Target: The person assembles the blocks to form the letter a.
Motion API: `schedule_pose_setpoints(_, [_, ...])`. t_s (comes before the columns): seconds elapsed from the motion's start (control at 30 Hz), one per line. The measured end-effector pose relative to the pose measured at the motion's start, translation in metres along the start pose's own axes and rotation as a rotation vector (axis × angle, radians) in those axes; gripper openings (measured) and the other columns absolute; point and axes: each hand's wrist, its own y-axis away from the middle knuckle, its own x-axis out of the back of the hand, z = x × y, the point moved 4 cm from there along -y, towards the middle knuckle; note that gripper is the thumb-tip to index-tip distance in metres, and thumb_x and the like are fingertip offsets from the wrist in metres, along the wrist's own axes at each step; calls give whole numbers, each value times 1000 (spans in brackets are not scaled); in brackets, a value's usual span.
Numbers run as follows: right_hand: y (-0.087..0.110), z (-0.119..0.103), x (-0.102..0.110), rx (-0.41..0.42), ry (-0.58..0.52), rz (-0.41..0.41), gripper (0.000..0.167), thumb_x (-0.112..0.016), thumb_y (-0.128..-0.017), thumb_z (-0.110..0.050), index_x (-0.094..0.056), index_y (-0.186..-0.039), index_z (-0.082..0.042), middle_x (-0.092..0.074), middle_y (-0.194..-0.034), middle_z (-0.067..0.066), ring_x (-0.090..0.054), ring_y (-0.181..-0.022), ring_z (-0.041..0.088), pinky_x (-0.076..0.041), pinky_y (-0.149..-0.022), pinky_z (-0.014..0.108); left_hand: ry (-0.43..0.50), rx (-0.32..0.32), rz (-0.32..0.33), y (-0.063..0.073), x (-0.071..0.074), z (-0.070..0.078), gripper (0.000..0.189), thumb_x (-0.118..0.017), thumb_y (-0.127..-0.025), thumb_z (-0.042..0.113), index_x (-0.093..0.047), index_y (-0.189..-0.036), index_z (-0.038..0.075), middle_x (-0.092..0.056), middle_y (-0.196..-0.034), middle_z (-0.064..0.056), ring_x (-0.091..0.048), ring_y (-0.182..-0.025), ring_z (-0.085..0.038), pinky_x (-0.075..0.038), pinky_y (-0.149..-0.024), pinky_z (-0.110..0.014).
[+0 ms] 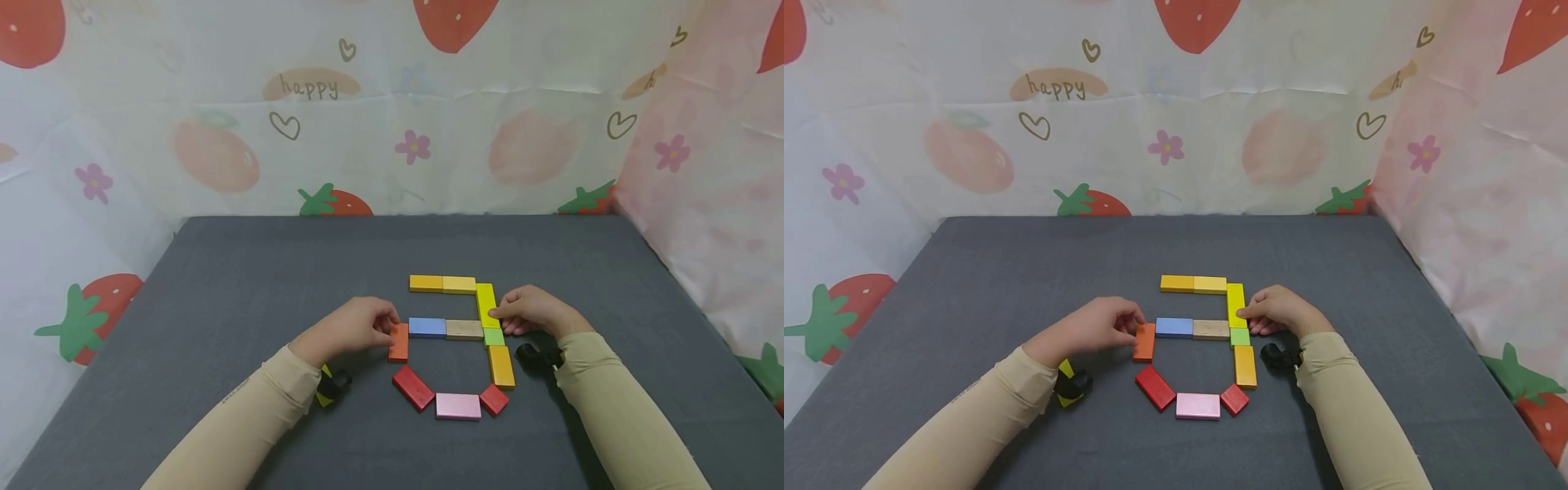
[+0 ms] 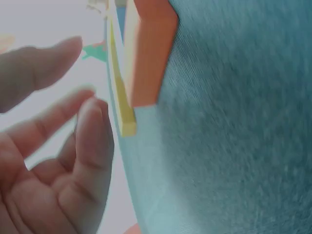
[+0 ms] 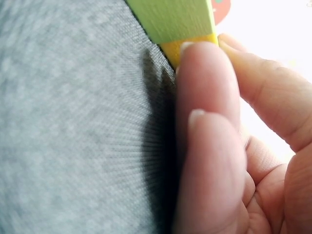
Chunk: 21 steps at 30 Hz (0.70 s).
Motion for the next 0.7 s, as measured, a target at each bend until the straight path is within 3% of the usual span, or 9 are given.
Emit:
schedule_pose_setpoints(0.1, [0, 1, 0, -2, -1, 3, 24, -70, -90, -28, -67, -75, -10, -61, -61, -3, -56, -52, 7, -52, -57, 21, 31, 104, 20, -6, 1, -10, 36, -76, -84, 21, -64, -117, 11, -59, -87, -2, -54, -74, -15, -45, -66, -27])
schedule_pose_setpoints(0.17, [-1, 1, 1, 3, 0, 2, 24, -71, -89, -29, -67, -76, -10, -61, -61, -3, -56, -52, 6, -52, -57, 21, 30, 139, 5, -10, -2, -14, 40, -77, -84, 24, -64, -120, 12, -59, -89, -3, -54, -74, -15, -45, -66, -27])
schedule_pose_setpoints(0.4, [-1, 2, 0, -1, 0, 7, 24, -71, -89, -30, -66, -75, -10, -61, -61, -3, -56, -52, 6, -52, -57, 20, 11, 156, -57, -16, -12, -14, 32, -76, -85, 24, -67, -115, 17, -62, -94, -2, -54, -85, -16, -46, -72, -29])
schedule_pose_setpoints(0.7, [-2, 2, 1, 2, -2, 11, 24, -71, -89, -29, -67, -76, -10, -62, -61, -2, -56, -51, 6, -52, -56, 20, 52, 188, -90, -11, -12, -7, 28, -76, -84, 22, -67, -110, 15, -58, -88, -3, -53, -80, -17, -43, -65, -27])
